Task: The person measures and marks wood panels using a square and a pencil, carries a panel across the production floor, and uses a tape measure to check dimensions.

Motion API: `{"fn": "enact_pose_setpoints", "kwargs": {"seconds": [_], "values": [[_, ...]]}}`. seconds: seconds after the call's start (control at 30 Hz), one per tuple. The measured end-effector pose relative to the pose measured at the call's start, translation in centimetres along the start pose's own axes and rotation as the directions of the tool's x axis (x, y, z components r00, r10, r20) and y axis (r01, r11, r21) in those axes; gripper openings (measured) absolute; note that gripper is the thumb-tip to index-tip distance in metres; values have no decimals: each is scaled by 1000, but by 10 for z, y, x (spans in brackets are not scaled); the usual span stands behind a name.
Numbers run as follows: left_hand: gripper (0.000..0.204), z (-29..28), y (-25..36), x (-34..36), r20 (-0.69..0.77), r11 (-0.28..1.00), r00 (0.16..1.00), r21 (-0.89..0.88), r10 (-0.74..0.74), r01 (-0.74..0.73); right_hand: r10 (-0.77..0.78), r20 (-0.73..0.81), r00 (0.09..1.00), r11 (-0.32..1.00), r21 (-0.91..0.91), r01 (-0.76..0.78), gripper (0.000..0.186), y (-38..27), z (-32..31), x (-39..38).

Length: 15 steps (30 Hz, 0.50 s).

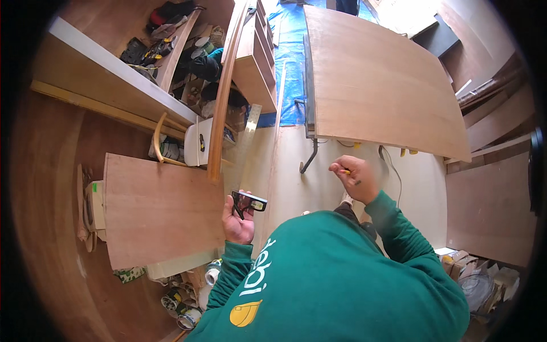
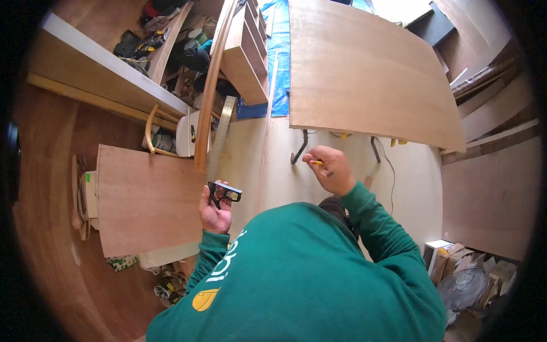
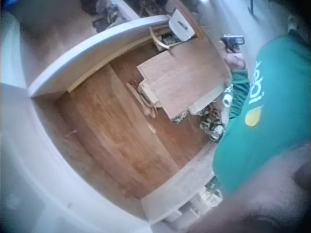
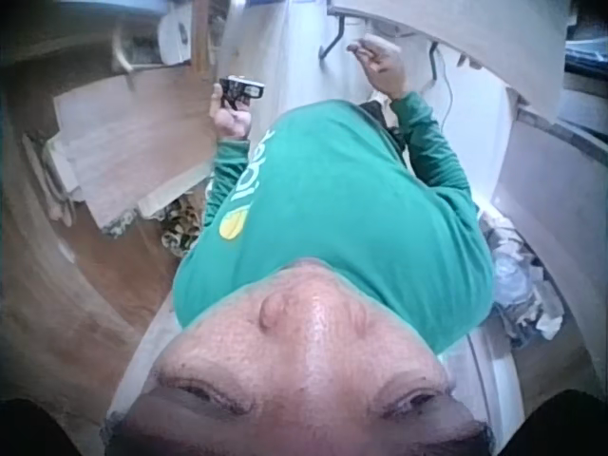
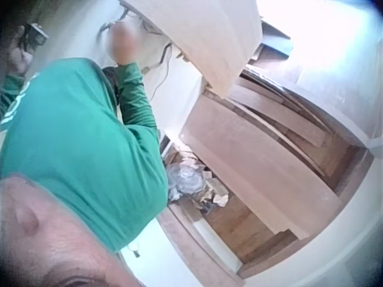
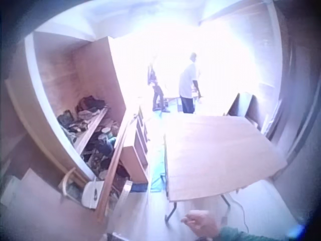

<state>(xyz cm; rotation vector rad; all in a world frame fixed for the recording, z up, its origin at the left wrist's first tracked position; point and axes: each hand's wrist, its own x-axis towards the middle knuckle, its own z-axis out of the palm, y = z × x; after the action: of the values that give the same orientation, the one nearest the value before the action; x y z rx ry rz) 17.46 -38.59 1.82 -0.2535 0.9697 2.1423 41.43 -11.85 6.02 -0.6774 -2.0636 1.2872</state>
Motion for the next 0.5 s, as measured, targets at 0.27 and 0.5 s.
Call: {"fn": "enact_pose_setpoints", "kwargs": {"seconds": [0.27,0.5], "values": [[22,-35,-6,10,-103,956,994,293,48,-15,333,245,911,863,-468,-189,20,129,18,-58],[31,-208,-43,38,-81,331,953,943,292,-21,794,73,603,452,-734,-506,43,271,-40,-175]]}}
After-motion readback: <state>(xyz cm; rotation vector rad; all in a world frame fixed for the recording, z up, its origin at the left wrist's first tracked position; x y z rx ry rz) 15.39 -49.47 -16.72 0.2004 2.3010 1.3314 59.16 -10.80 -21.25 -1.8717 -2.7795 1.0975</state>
